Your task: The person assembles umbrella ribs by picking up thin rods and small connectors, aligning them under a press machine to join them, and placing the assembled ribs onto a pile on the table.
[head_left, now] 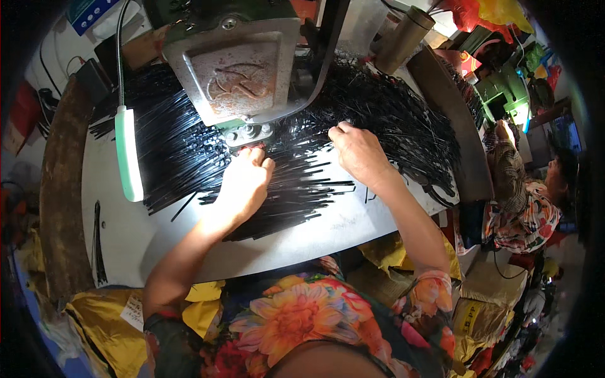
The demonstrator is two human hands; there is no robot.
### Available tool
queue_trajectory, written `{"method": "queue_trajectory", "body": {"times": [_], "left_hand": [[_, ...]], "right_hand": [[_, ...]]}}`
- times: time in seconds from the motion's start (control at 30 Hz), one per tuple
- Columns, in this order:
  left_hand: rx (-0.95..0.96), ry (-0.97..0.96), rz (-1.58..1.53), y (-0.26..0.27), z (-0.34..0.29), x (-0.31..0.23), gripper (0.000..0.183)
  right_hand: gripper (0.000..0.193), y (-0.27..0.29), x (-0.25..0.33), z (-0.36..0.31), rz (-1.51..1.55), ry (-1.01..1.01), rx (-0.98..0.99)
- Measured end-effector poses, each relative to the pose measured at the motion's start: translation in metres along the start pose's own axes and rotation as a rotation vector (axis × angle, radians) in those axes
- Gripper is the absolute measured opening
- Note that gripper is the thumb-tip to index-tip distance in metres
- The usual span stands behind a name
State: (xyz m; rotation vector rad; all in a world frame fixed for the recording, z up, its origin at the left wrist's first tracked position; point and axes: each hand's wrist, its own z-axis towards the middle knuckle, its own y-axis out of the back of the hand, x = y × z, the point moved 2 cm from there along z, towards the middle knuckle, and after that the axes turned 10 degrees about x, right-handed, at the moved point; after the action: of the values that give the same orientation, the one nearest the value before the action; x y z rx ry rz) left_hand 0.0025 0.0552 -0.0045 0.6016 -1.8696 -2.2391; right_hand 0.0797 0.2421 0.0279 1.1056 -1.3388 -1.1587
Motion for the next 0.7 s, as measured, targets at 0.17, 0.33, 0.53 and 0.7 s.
{"method": "queue_trajectory", "body": {"times": [0.17, 0.33, 0.53, 0.7], "left_hand": [[-0.037, 0.109, -0.44, 0.006, -0.003, 0.007, 0.01], [0.128, 0.237, -0.641, 0.021, -0.005, 0.011, 0.01], [-0.04, 0.276, -1.057, 0.026, -0.018, 0.021, 0.011], [-0.158, 0.35, -0.981, 0.029, -0.019, 0.04, 0.01]], "right_hand": [[0.005, -0.004, -0.01, 0.0, 0.203, 0.043, -0.017], [0.005, 0.008, 0.002, 0.008, 0.385, -0.062, 0.106], [0.004, -0.001, 0.022, 0.016, 0.932, -0.104, 0.303], [0.01, -0.017, 0.041, 0.03, 1.281, 0.007, 0.395]]}}
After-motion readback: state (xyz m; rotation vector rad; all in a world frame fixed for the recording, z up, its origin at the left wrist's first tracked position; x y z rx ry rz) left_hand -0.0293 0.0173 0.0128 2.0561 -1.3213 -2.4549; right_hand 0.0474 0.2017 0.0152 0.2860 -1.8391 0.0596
